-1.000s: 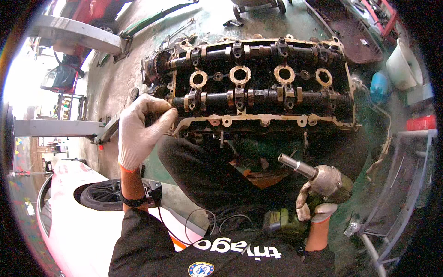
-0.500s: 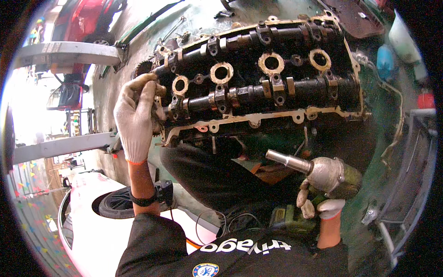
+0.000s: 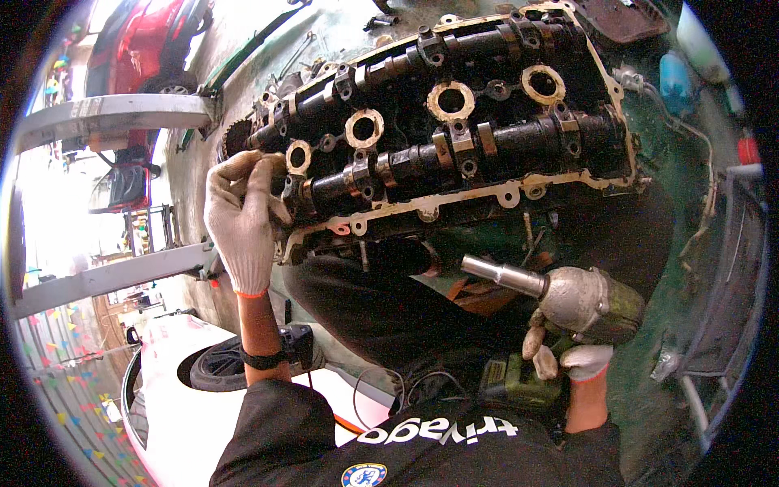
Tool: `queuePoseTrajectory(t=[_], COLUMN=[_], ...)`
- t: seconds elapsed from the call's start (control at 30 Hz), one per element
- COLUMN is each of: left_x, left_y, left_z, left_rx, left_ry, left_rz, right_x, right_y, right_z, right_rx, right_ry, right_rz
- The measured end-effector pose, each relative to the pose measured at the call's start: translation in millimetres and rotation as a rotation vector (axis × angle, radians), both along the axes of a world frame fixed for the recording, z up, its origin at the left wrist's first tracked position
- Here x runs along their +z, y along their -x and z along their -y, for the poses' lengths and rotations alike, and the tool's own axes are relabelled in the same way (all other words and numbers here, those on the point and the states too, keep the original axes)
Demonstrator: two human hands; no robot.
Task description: The person uses a cordless impact wrench to tighten bolts on an engine cylinder head resting on their lap. They repeatedly position the tool, tighten fasteners, and remove the tool to move to the next bolt across the head surface.
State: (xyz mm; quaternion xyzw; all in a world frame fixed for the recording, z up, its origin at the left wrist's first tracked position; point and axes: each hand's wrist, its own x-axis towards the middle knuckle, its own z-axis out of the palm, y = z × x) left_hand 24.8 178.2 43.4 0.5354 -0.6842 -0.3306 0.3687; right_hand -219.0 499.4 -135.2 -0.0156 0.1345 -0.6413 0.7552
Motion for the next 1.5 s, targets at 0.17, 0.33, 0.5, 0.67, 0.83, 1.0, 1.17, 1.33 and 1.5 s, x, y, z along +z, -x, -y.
queuePoseTrajectory(t=[0.17, 0.33, 0.5, 0.67, 0.83, 1.0, 1.17, 1.33, 1.5], left_x=[2.6, 11.2, 14.8, 16.4, 14.7, 13.0, 1.1, -14.4, -20.2], left_y=[-0.4, -4.1, -8.9, -11.6, -4.3, -14.0, -30.5, -35.9, -32.3], left_z=[4.5, -1.1, -4.7, -5.9, 2.6, 11.8, 15.7, 14.8, 7.0], left_rx=[-0.066, -0.065, -0.057, -0.092, -0.229, -0.403, -0.355, -0.385, -0.205], left_ry=[-0.035, -0.036, -0.007, -0.007, 0.058, 0.217, 0.191, 0.312, 0.379], left_rz=[0.223, 0.245, 0.263, 0.353, 0.514, 0.642, 0.525, 0.267, 0.394], right_x=[3.1, 0.5, -9.5, -6.7, 3.9, 0.1, -6.9, 5.7, 7.6], right_y=[-1.4, -0.3, 1.9, -2.4, -5.8, 5.4, 9.7, 8.2, 8.3], right_z=[5.5, 5.9, 2.4, 2.4, 6.6, 4.5, 7.6, 7.9, 2.0], right_rx=[-0.005, -0.019, 0.066, 0.049, -0.006, 0.069, 0.067, -0.020, -0.067], right_ry=[0.000, -0.023, 0.045, -0.089, -0.058, -0.071, 0.093, 0.054, -0.062], right_rz=[0.020, -0.016, -0.018, 0.097, -0.110, -0.077, 0.028, -0.159, -0.285])
